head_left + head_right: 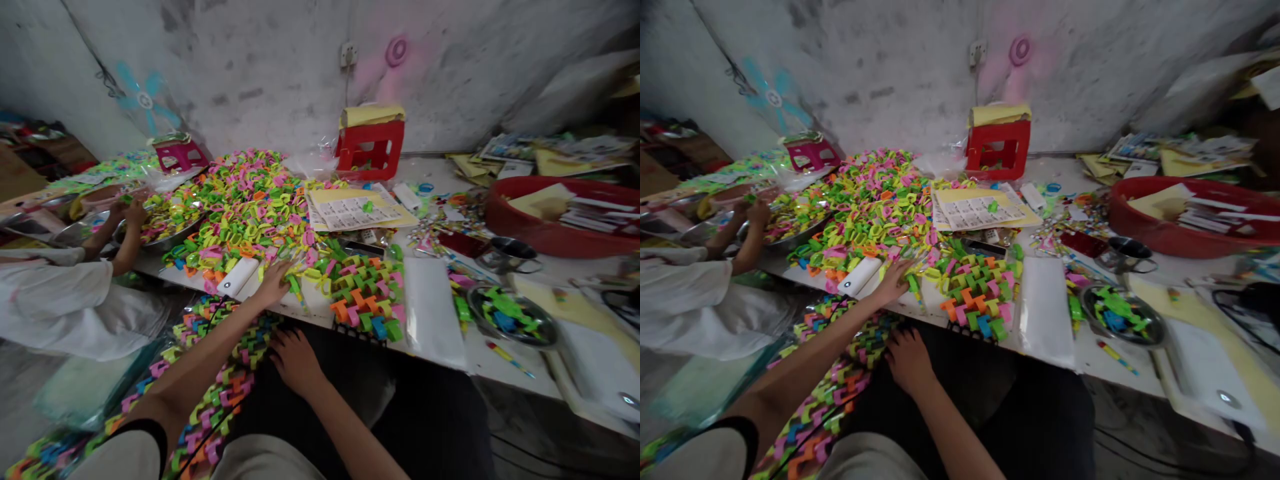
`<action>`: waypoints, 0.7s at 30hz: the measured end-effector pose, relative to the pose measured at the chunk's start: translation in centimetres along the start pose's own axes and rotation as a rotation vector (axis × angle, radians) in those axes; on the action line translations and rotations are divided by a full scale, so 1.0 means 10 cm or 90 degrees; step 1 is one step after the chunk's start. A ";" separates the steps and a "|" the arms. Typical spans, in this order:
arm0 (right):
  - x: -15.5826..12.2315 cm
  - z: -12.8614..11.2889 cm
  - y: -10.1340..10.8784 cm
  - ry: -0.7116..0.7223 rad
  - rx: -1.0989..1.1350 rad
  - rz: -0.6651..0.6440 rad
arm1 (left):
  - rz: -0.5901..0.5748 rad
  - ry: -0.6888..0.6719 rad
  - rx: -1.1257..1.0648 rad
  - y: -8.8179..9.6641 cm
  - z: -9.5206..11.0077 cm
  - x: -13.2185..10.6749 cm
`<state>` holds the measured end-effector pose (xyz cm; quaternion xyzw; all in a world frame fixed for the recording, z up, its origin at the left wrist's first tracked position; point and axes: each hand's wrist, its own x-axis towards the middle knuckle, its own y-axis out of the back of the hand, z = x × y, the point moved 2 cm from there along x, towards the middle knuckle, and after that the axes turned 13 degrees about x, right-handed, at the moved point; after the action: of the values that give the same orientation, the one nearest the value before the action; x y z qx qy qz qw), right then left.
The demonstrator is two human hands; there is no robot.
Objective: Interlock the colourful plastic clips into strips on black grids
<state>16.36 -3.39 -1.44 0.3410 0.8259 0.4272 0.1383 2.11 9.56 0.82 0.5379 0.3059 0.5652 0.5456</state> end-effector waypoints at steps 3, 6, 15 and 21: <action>0.05 0.01 -0.09 -0.050 -0.020 -0.009 | 0.015 -0.001 -0.038 0.21 -0.03 -0.17; 0.17 -0.04 -0.15 -0.070 -0.037 -0.062 | 0.051 0.046 -0.077 0.35 -0.02 -0.39; -0.14 0.05 -0.02 -0.028 0.042 0.001 | -0.131 0.116 -0.139 0.47 0.20 -1.13; -0.93 0.29 0.14 0.045 0.063 0.036 | -0.387 -0.098 0.135 0.36 0.37 -1.41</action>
<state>25.31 -7.42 -2.59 0.3555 0.8402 0.4017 0.0800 2.12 -5.46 1.23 0.5167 0.4677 0.2992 0.6517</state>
